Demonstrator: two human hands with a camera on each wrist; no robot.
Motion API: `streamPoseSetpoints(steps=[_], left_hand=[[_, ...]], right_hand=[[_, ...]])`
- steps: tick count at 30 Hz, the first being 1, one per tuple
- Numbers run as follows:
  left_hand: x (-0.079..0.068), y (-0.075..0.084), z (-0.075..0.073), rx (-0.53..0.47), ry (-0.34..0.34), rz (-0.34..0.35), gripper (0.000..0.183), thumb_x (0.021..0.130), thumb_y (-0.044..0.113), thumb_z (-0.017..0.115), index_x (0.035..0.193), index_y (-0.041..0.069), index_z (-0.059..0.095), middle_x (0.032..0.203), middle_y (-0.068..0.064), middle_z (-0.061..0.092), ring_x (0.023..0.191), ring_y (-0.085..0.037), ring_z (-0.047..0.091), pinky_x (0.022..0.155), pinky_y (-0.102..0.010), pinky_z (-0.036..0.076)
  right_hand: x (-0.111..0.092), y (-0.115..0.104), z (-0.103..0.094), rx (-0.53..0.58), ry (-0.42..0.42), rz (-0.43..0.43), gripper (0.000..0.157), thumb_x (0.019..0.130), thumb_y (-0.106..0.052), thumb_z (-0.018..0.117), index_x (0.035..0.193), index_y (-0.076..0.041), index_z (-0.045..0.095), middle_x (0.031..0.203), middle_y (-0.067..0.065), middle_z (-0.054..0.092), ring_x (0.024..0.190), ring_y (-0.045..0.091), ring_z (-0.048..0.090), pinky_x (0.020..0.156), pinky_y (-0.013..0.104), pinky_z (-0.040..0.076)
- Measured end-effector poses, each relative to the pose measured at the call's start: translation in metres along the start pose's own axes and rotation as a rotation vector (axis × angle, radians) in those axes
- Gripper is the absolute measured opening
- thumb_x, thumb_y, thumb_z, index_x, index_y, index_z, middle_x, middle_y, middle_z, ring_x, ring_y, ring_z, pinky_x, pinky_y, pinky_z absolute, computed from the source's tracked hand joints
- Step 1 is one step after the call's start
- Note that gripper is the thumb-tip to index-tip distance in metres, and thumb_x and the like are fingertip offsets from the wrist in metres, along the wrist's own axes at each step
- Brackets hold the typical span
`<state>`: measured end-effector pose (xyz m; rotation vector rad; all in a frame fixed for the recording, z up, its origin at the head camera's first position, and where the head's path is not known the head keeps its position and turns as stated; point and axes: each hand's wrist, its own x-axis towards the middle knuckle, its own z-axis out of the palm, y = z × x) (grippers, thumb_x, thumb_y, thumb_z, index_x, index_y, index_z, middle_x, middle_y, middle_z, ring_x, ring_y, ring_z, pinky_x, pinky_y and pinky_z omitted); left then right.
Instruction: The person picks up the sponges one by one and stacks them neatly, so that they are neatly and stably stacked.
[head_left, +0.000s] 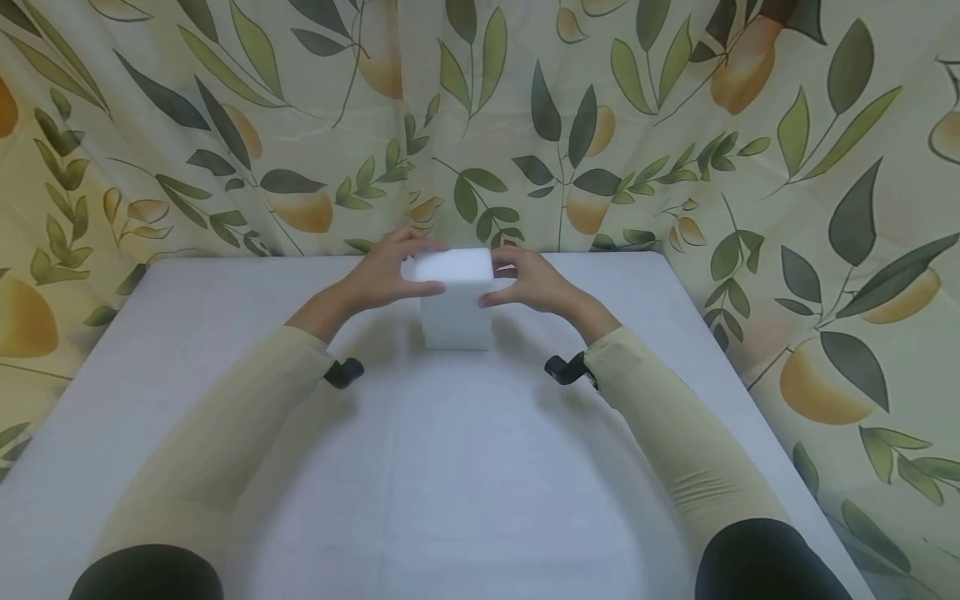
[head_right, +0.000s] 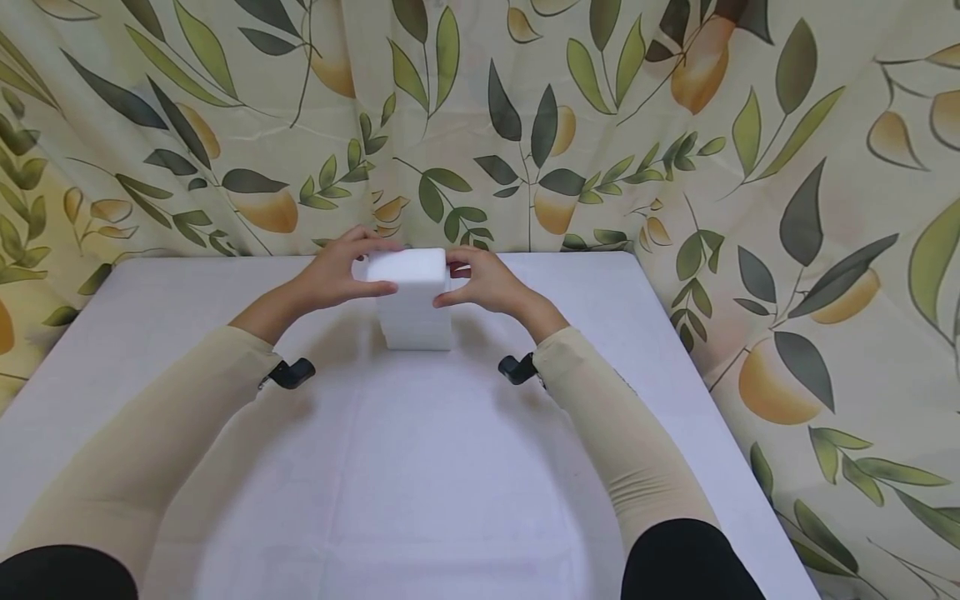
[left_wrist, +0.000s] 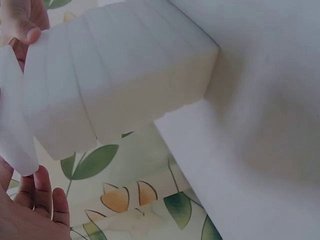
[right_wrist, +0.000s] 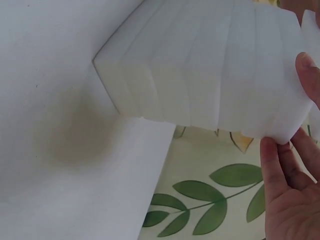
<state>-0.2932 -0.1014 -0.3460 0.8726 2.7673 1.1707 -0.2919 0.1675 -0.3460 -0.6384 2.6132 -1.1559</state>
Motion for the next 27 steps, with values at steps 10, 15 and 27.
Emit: streamPoseSetpoints(steps=[10, 15, 27], left_hand=[[0.0013, -0.0005, 0.0051, -0.032, -0.009, 0.014, 0.059, 0.081, 0.036, 0.081, 0.134, 0.02, 0.061, 0.125, -0.004, 0.05, 0.112, -0.022, 0.048, 0.091, -0.042, 0.048], [0.0029, -0.0024, 0.0073, -0.037, -0.014, 0.017, 0.06, 0.081, 0.035, 0.081, 0.134, 0.018, 0.061, 0.126, -0.005, 0.05, 0.113, -0.022, 0.048, 0.093, -0.044, 0.048], [0.0057, -0.0047, 0.0103, -0.009, -0.022, 0.012, 0.061, 0.08, 0.036, 0.081, 0.135, 0.019, 0.06, 0.125, -0.004, 0.05, 0.112, -0.022, 0.048, 0.093, -0.043, 0.049]], right_hand=[[-0.0005, 0.001, 0.0011, 0.025, 0.005, 0.009, 0.072, 0.074, -0.022, 0.088, 0.135, -0.007, 0.054, 0.131, 0.01, 0.055, 0.128, 0.029, 0.053, 0.104, 0.043, 0.047], [-0.0017, 0.001, 0.0015, 0.021, 0.01, 0.014, 0.073, 0.074, -0.023, 0.088, 0.136, -0.007, 0.053, 0.132, 0.01, 0.055, 0.128, 0.03, 0.054, 0.103, 0.043, 0.048], [0.0003, 0.0054, 0.0021, 0.019, 0.016, 0.014, 0.074, 0.075, -0.026, 0.087, 0.137, -0.007, 0.052, 0.134, 0.008, 0.055, 0.129, 0.028, 0.053, 0.104, 0.041, 0.047]])
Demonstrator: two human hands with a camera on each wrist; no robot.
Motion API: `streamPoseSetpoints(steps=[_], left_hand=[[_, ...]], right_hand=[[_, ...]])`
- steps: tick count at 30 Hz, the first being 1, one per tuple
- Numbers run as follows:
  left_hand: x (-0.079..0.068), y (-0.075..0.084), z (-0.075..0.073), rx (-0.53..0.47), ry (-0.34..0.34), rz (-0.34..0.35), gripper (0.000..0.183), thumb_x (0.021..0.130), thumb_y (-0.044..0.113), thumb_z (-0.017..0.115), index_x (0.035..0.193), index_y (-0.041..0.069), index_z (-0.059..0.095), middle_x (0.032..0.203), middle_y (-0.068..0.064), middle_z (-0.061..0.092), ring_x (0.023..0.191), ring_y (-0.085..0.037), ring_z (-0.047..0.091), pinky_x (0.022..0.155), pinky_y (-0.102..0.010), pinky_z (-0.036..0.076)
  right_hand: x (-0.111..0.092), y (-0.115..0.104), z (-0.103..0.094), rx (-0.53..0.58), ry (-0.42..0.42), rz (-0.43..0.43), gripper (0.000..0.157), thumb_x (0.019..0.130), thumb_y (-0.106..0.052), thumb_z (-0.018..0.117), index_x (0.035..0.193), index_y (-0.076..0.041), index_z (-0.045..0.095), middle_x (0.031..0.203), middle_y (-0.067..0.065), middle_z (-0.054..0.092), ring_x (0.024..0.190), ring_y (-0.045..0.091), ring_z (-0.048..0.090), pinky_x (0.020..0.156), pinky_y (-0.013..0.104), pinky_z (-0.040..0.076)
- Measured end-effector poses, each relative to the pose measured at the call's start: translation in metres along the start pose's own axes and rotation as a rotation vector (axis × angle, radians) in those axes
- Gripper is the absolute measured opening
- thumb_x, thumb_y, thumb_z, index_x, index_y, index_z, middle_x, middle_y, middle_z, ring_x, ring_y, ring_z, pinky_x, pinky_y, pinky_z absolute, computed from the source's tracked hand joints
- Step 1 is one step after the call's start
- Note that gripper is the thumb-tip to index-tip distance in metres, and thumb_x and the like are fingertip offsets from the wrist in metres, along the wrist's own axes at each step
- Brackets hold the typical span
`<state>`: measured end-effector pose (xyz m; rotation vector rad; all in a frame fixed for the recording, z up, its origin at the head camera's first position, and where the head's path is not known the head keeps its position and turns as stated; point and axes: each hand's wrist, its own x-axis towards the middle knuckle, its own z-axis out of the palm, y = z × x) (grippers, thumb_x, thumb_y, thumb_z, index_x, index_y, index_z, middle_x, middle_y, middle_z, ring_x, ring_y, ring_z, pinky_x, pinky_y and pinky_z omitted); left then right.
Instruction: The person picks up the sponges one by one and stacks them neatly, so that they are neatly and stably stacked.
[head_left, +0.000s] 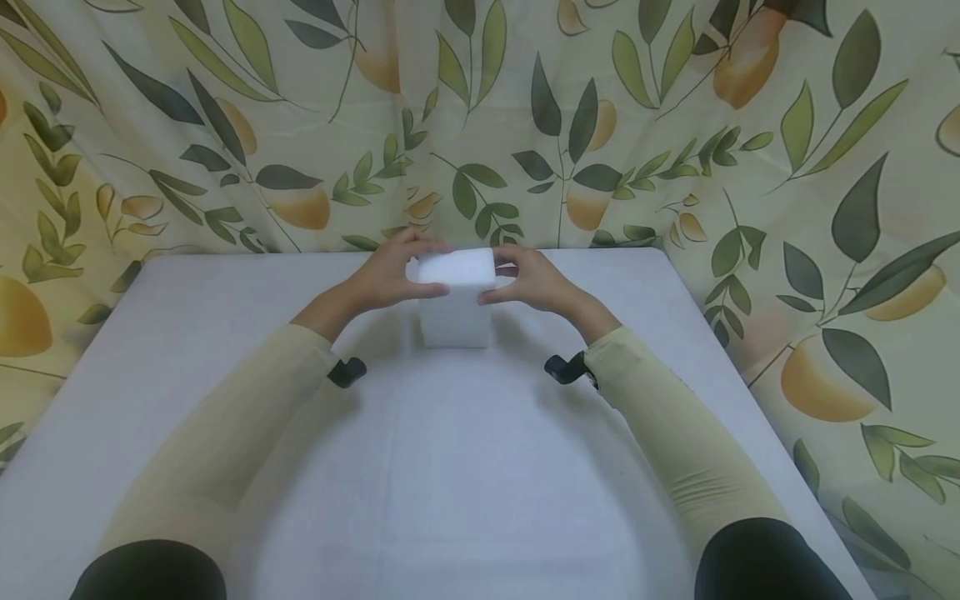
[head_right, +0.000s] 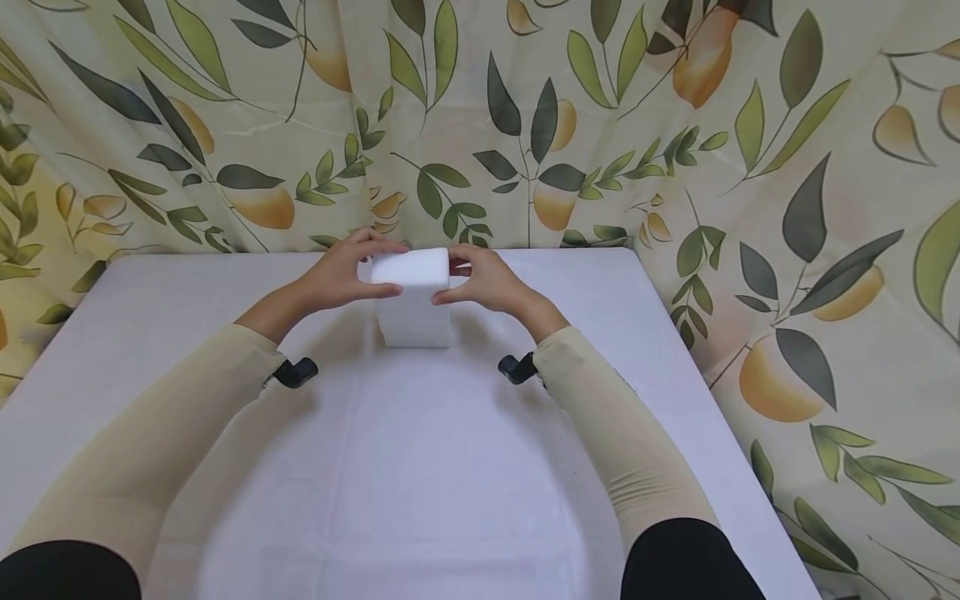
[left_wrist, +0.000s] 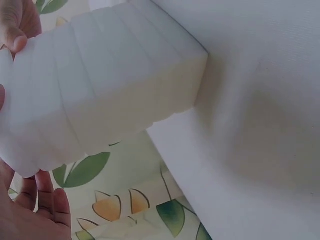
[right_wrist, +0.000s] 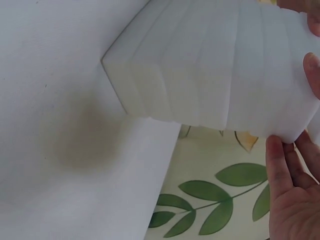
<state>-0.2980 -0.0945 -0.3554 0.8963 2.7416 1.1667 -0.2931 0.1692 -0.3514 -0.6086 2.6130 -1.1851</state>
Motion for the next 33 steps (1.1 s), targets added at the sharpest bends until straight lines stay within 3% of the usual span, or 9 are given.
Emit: streamPoseSetpoints(steps=[9, 14, 23, 33], left_hand=[[0.001, 0.001, -0.003, 0.058, -0.03, -0.029, 0.063, 0.082, 0.041, 0.078, 0.138, 0.023, 0.058, 0.13, -0.005, 0.05, 0.109, -0.023, 0.051, 0.088, -0.042, 0.049], [0.003, 0.003, -0.007, 0.115, -0.048, -0.013, 0.062, 0.081, 0.044, 0.078, 0.136, 0.022, 0.06, 0.132, -0.006, 0.052, 0.109, -0.023, 0.052, 0.087, -0.042, 0.05], [0.005, 0.005, -0.011, 0.173, -0.063, -0.029, 0.061, 0.08, 0.046, 0.078, 0.134, 0.022, 0.062, 0.132, -0.004, 0.054, 0.113, -0.023, 0.052, 0.093, -0.044, 0.049], [0.004, 0.005, -0.009, 0.153, -0.056, -0.018, 0.063, 0.079, 0.044, 0.079, 0.134, 0.021, 0.062, 0.128, -0.004, 0.053, 0.109, -0.023, 0.052, 0.089, -0.042, 0.049]], right_hand=[[0.0, 0.0, 0.0, -0.012, 0.001, 0.003, 0.078, 0.075, -0.028, 0.086, 0.14, -0.007, 0.05, 0.139, 0.009, 0.053, 0.13, 0.03, 0.052, 0.105, 0.043, 0.047], [0.0, -0.001, 0.001, -0.015, 0.0, 0.003, 0.078, 0.075, -0.028, 0.086, 0.14, -0.007, 0.05, 0.138, 0.009, 0.054, 0.128, 0.029, 0.053, 0.104, 0.043, 0.047], [0.001, 0.0, 0.002, 0.015, -0.007, 0.012, 0.077, 0.075, -0.027, 0.087, 0.14, -0.007, 0.05, 0.138, 0.009, 0.054, 0.128, 0.029, 0.054, 0.103, 0.042, 0.048], [0.002, 0.0, 0.001, 0.037, -0.013, 0.023, 0.076, 0.075, -0.027, 0.087, 0.138, -0.007, 0.05, 0.136, 0.01, 0.054, 0.126, 0.028, 0.055, 0.102, 0.043, 0.049]])
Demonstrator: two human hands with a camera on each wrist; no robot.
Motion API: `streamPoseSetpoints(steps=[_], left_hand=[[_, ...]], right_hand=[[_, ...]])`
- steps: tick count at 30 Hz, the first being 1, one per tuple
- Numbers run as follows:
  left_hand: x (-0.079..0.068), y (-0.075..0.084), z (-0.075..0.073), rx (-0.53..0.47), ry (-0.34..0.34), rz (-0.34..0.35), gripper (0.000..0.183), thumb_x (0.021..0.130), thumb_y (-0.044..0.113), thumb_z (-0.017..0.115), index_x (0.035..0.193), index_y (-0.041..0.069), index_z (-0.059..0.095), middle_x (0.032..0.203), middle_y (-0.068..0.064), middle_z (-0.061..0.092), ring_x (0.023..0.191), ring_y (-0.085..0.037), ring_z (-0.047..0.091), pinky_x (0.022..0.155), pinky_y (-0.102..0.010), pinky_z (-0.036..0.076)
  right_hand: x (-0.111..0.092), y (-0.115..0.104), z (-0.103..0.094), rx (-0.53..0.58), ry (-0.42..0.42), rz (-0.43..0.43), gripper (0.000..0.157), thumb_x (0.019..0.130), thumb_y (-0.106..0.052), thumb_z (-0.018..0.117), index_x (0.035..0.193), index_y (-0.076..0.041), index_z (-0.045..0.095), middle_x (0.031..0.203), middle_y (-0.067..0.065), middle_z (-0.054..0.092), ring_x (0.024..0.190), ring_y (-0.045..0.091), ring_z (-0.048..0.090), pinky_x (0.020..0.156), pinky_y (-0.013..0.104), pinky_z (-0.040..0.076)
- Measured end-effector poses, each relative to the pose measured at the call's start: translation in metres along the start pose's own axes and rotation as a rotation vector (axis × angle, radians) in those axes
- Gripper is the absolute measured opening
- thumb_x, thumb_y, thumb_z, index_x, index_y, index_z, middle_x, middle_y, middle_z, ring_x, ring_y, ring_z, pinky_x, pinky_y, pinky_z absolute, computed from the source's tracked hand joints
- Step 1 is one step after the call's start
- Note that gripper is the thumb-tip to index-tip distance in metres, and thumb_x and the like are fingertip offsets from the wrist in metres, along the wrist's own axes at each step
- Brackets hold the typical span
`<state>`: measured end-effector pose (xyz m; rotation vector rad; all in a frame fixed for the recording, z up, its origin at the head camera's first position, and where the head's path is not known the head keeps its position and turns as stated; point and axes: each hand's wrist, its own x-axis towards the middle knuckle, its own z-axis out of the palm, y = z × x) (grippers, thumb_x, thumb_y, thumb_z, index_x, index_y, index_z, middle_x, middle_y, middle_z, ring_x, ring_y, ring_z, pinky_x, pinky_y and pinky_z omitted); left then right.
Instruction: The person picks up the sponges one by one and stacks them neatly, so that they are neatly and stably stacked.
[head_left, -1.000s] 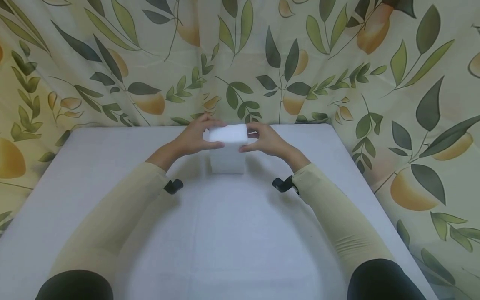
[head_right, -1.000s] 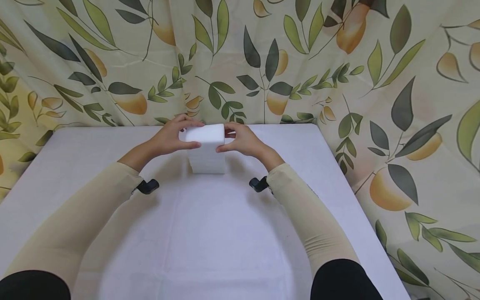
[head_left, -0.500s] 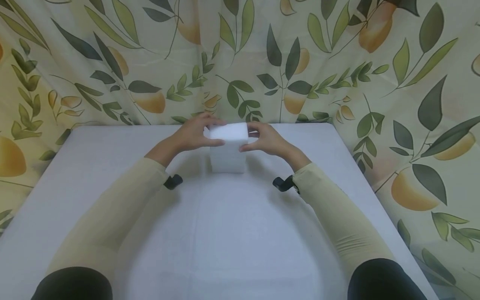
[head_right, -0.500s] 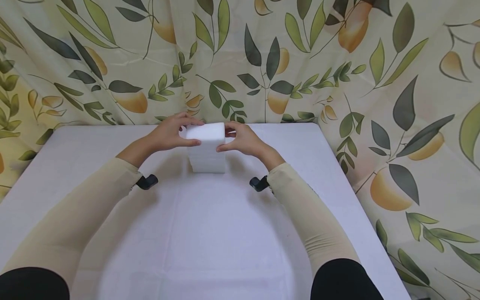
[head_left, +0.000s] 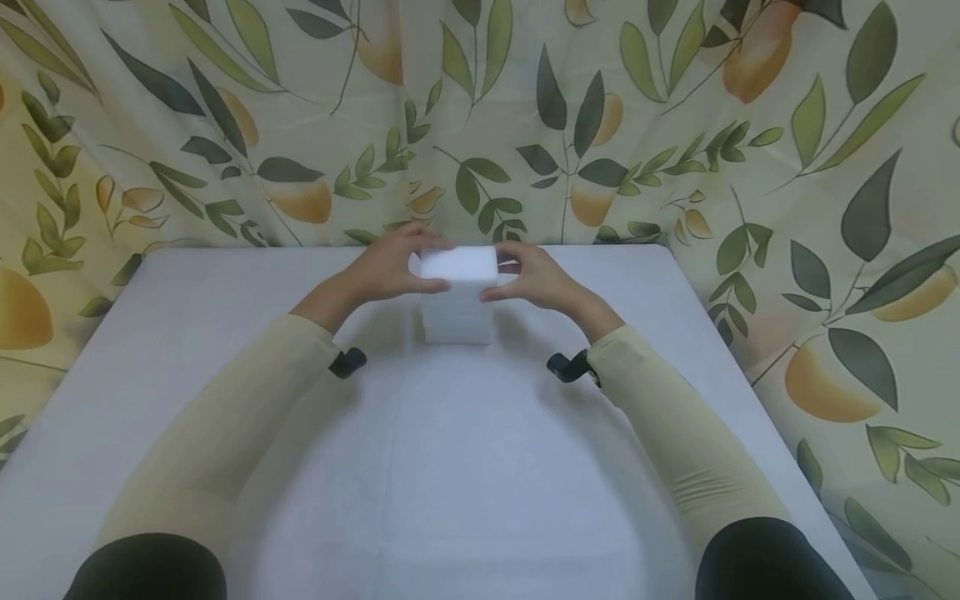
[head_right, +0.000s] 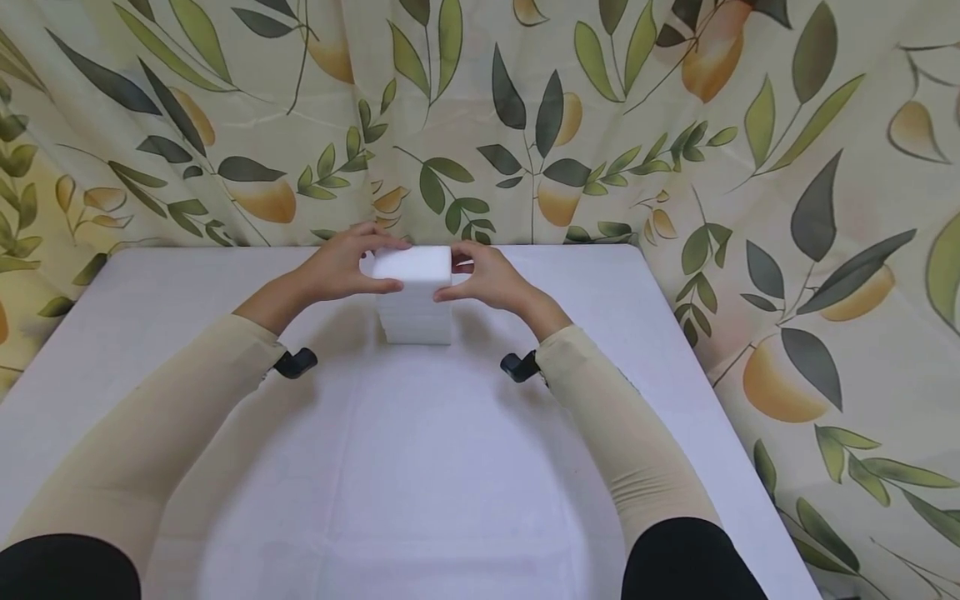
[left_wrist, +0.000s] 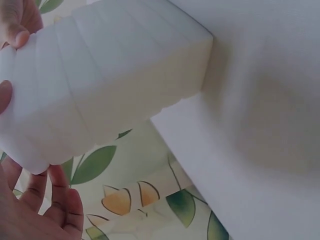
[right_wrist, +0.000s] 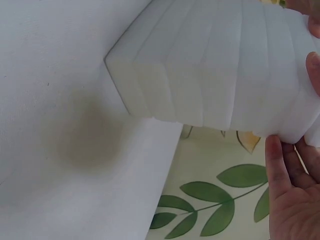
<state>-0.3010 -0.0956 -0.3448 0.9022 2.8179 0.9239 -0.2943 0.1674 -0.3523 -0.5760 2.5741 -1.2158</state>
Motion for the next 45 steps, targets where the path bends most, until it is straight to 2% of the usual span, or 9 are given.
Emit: streamPoseSetpoints(steps=[18, 27, 35, 45], left_hand=[[0.0, -0.003, 0.002, -0.021, 0.002, 0.001, 0.064, 0.079, 0.047, 0.079, 0.135, 0.022, 0.061, 0.127, -0.002, 0.052, 0.109, -0.022, 0.051, 0.09, -0.042, 0.049], [0.0, -0.002, 0.001, -0.029, 0.002, 0.009, 0.065, 0.079, 0.048, 0.078, 0.136, 0.022, 0.06, 0.125, -0.002, 0.051, 0.11, -0.022, 0.05, 0.092, -0.044, 0.048], [0.001, -0.006, 0.0, -0.039, -0.007, 0.023, 0.068, 0.079, 0.049, 0.079, 0.137, 0.021, 0.059, 0.134, -0.004, 0.05, 0.12, -0.024, 0.049, 0.099, -0.047, 0.044], [-0.001, -0.006, -0.005, -0.094, -0.028, 0.027, 0.066, 0.078, 0.044, 0.081, 0.136, 0.02, 0.06, 0.131, -0.005, 0.051, 0.113, -0.023, 0.049, 0.094, -0.045, 0.047]], right_hand=[[0.002, -0.008, -0.006, -0.063, -0.022, 0.013, 0.088, 0.072, -0.037, 0.088, 0.144, -0.01, 0.045, 0.139, 0.008, 0.05, 0.128, 0.029, 0.051, 0.103, 0.045, 0.047], [0.006, -0.016, -0.008, -0.061, -0.018, -0.053, 0.083, 0.073, -0.037, 0.087, 0.143, -0.015, 0.049, 0.144, 0.005, 0.049, 0.128, 0.027, 0.051, 0.103, 0.043, 0.048], [0.011, -0.024, -0.013, -0.15, -0.059, -0.085, 0.077, 0.075, -0.036, 0.085, 0.142, -0.014, 0.052, 0.137, 0.005, 0.054, 0.127, 0.024, 0.051, 0.107, 0.04, 0.043], [0.013, -0.03, -0.015, -0.205, -0.094, -0.09, 0.071, 0.077, -0.034, 0.084, 0.139, -0.014, 0.055, 0.132, 0.004, 0.056, 0.122, 0.023, 0.051, 0.105, 0.041, 0.044]])
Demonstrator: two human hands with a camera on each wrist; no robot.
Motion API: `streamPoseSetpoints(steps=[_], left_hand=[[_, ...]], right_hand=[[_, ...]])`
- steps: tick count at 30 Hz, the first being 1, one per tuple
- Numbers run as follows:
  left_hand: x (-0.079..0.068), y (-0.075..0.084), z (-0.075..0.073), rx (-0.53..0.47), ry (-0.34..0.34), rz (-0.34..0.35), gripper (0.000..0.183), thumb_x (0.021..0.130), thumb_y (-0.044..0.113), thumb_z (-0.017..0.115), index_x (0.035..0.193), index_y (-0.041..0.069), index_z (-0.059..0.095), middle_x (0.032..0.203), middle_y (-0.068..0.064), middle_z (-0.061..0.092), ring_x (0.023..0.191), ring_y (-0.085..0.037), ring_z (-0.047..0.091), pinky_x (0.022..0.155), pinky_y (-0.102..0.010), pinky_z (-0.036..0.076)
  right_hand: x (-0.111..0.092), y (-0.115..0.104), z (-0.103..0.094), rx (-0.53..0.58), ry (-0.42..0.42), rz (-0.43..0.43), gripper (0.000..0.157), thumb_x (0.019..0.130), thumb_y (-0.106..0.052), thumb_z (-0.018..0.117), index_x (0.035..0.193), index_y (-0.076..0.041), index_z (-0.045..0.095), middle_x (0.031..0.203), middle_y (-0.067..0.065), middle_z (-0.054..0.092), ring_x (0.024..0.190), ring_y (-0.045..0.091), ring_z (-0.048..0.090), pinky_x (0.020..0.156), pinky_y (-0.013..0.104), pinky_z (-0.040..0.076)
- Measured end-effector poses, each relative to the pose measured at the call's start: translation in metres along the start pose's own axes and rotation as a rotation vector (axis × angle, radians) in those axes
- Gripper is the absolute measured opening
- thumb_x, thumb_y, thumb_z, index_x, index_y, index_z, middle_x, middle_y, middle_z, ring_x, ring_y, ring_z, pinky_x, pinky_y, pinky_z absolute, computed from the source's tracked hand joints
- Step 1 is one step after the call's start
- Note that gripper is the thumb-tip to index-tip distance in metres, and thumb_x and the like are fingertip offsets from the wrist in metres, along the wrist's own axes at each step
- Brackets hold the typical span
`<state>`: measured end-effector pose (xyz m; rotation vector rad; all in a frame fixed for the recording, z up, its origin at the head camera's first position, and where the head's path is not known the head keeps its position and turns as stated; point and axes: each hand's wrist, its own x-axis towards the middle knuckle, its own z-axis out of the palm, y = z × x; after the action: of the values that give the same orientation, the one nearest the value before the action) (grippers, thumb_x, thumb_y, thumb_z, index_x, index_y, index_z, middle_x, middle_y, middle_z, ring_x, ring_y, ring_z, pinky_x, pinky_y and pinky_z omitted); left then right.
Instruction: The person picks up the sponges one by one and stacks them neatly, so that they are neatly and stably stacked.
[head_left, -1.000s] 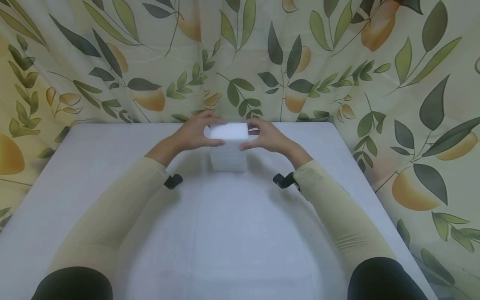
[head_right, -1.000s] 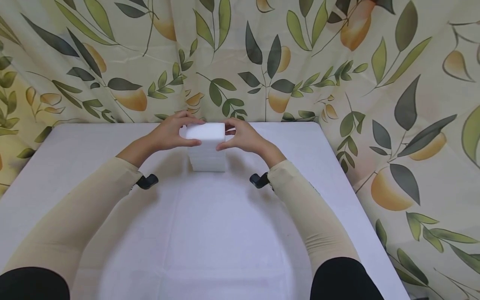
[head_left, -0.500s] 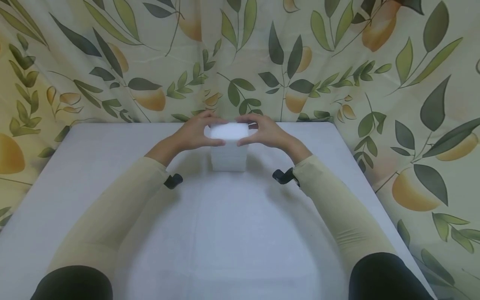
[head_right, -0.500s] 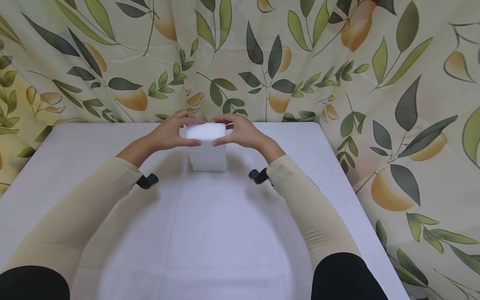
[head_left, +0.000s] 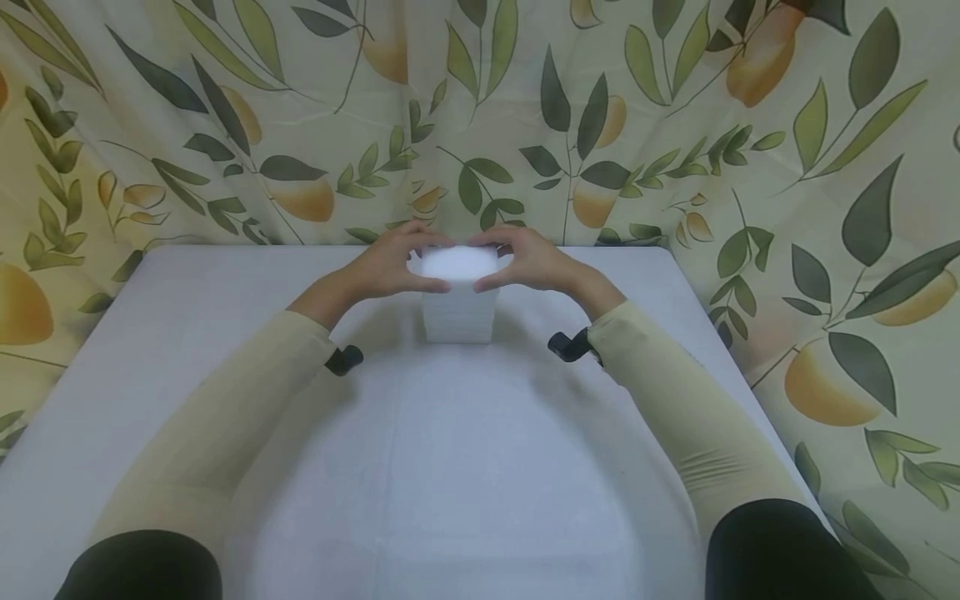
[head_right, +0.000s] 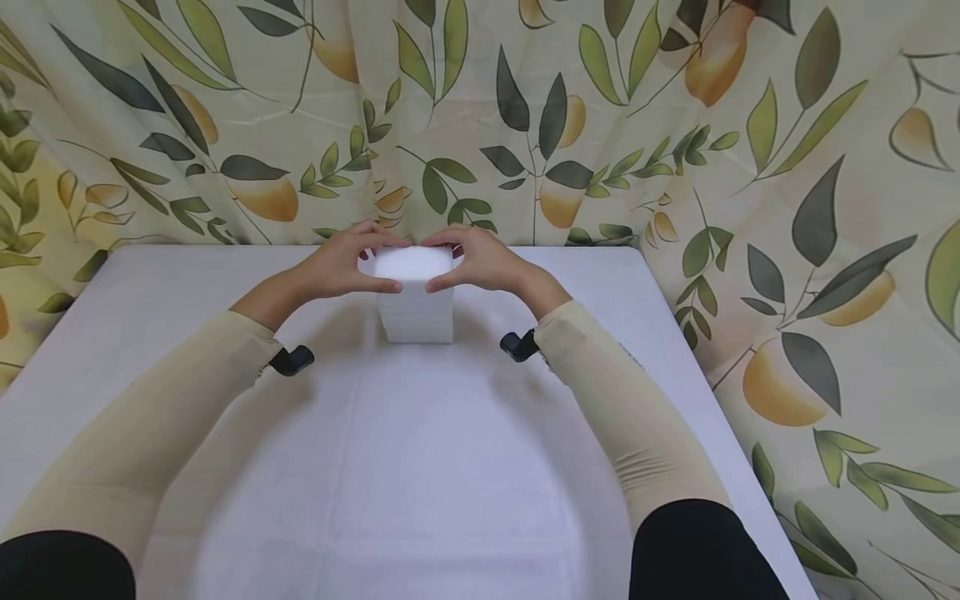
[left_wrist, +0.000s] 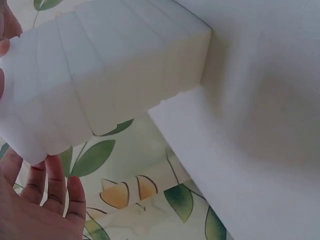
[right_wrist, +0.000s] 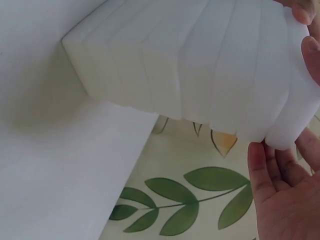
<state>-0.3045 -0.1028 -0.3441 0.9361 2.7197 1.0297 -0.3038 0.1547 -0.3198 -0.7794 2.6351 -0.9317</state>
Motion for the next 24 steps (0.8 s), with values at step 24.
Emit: streamPoseSetpoints(steps=[24], left_hand=[[0.001, -0.005, 0.0024, -0.009, 0.016, 0.01, 0.064, 0.078, 0.047, 0.08, 0.134, 0.023, 0.061, 0.126, -0.003, 0.051, 0.108, -0.02, 0.048, 0.09, -0.041, 0.046]], right_hand=[[-0.0013, 0.0026, 0.0025, 0.04, 0.008, 0.016, 0.067, 0.078, -0.033, 0.083, 0.137, -0.014, 0.056, 0.128, 0.004, 0.055, 0.126, 0.027, 0.051, 0.106, 0.044, 0.045]])
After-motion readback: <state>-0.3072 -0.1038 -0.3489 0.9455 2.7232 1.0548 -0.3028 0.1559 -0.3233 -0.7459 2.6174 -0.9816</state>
